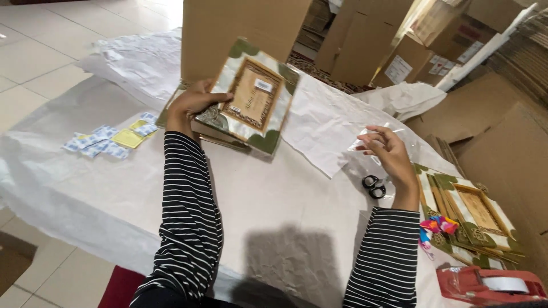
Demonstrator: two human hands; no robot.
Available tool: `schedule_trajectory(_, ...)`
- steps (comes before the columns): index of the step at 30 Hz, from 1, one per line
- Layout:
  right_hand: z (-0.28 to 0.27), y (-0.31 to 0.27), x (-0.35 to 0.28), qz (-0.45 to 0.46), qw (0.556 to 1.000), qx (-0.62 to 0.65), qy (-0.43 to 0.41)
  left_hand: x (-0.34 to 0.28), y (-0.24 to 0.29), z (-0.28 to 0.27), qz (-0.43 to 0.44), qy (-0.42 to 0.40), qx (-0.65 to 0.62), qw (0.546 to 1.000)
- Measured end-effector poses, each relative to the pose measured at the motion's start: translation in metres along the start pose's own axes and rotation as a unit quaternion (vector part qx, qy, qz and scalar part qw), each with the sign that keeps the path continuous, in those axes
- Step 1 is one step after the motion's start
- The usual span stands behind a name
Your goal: The person is cleaning the glass and frame of a picture frame using a cloth, then applying small decorative stickers to the frame.
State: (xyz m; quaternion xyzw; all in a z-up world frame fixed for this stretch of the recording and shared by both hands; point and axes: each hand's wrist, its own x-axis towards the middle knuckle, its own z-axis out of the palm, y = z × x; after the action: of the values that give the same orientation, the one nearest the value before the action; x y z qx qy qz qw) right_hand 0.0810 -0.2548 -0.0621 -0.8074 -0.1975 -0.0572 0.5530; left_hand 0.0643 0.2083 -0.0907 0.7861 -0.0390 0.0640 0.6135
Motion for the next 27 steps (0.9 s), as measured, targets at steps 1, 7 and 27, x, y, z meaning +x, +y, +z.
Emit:
schedule_trajectory(1,0.000,0.002,-0.001,0.000,1.000,0.003,-0.004,0.006,-0.010,-0.005,-0.003,0.004,0.002,1.000)
schedule_trajectory(7,-0.007,0.006,0.001,0.000,1.000,-0.013,0.008,0.032,-0.061,-0.028,-0.094,0.099,0.044,0.990)
schedule_trajectory(27,-0.007,-0.016,-0.006,0.011,0.998,-0.059,0.026,0.033,0.001,0.026,0.074,0.432,-0.294,0.849)
